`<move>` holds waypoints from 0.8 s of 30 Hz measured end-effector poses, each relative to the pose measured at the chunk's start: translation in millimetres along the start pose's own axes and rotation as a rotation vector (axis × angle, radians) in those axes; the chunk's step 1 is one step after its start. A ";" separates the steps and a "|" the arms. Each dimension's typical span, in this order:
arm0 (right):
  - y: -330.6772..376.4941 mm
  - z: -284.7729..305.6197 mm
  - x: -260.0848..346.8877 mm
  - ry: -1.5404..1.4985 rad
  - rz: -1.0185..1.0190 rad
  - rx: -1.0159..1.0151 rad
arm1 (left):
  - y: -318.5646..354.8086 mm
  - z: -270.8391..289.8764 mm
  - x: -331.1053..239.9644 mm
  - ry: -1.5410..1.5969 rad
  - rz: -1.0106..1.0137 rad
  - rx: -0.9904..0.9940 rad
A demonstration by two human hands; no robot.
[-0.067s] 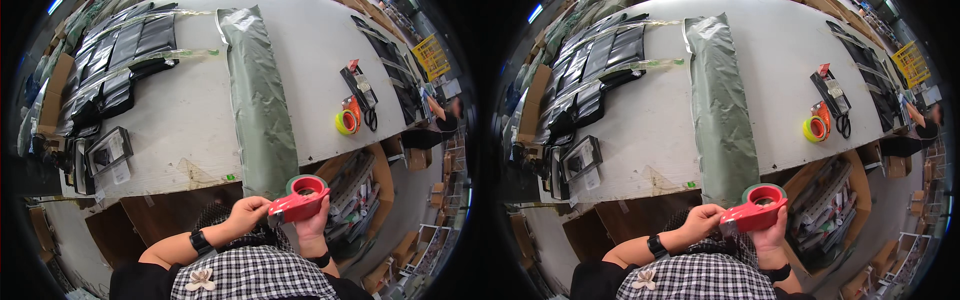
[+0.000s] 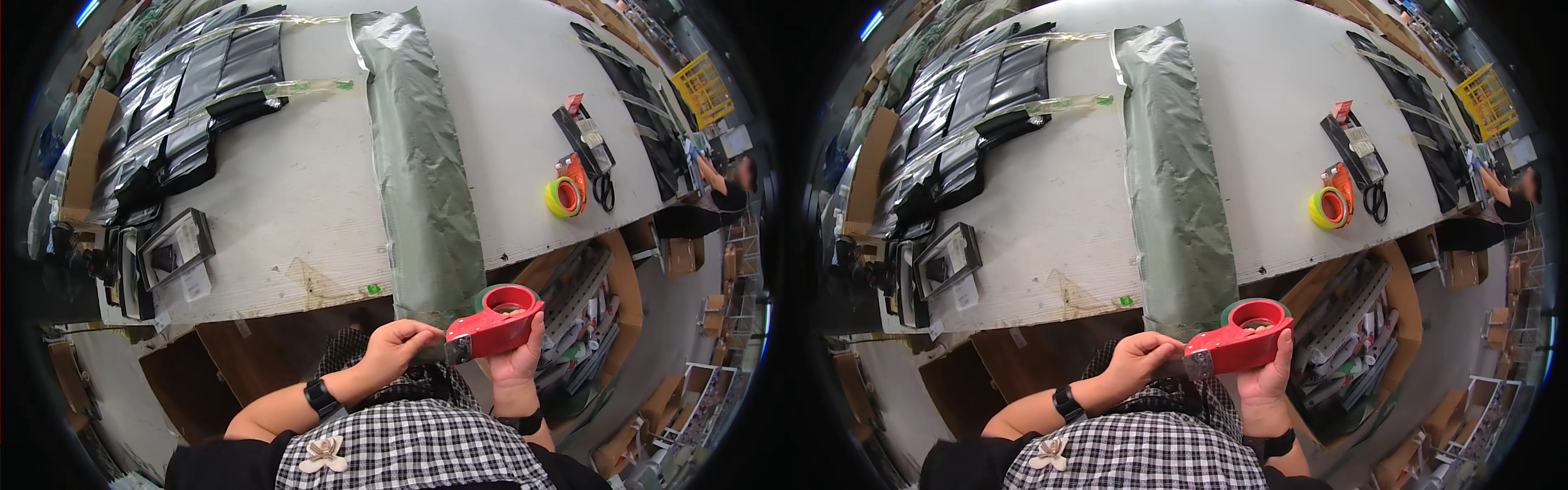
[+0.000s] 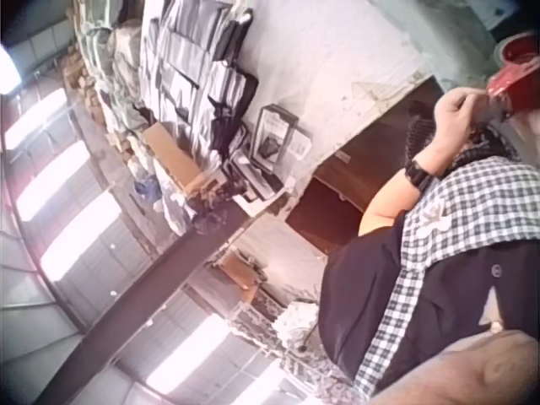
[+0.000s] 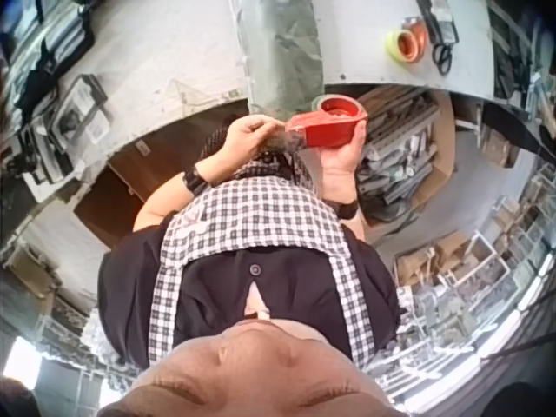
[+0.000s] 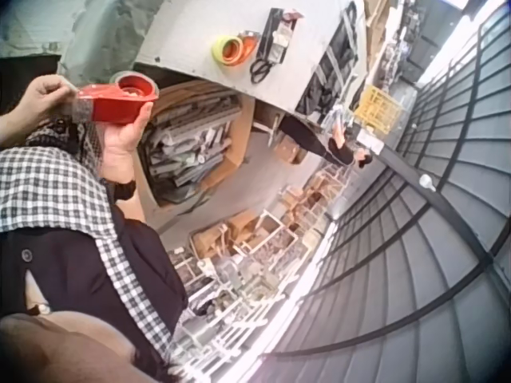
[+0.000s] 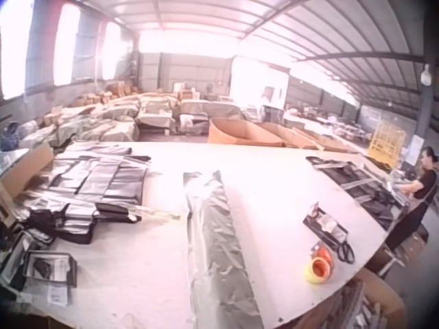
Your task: Wrapping long metal rails in green protective plastic film, securing them with tape from a dispenser, and applying printed identification labels.
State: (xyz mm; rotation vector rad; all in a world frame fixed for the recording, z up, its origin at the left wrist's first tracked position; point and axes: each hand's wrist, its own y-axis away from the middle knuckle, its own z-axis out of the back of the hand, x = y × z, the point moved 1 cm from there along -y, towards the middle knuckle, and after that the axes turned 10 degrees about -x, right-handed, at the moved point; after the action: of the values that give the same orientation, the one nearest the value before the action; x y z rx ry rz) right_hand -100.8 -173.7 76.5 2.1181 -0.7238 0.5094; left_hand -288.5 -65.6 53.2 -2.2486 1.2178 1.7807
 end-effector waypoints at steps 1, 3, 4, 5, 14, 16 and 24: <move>-4.9 3.4 3.0 0.031 0.019 -0.015 | 2.4 5.7 1.4 -0.001 0.003 0.007; -22.0 3.7 14.4 0.024 0.090 -0.140 | 5.8 28.5 7.4 -0.125 -0.044 -0.257; -28.7 1.2 29.5 -0.076 0.042 -0.262 | 6.4 41.3 17.5 -0.109 -0.050 -0.326; -47.4 19.6 44.4 0.032 0.138 -0.211 | 4.7 54.9 26.6 -0.091 -0.058 -0.390; -117.6 108.3 -81.1 0.197 -0.390 -0.321 | -63.7 3.3 82.1 -0.060 0.173 -0.239; -112.7 98.0 -89.9 0.098 -0.556 -0.272 | -62.9 19.2 96.2 -0.600 -0.112 -0.257; -142.8 121.1 -82.7 0.003 -0.364 -0.265 | -61.5 5.0 -90.7 -1.676 -0.998 0.236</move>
State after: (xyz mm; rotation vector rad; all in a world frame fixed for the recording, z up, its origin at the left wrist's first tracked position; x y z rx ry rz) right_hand -57.6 -174.1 -123.6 1.9376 -0.3660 0.2059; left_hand -260.8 29.2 100.8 -0.3690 -0.0931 1.8208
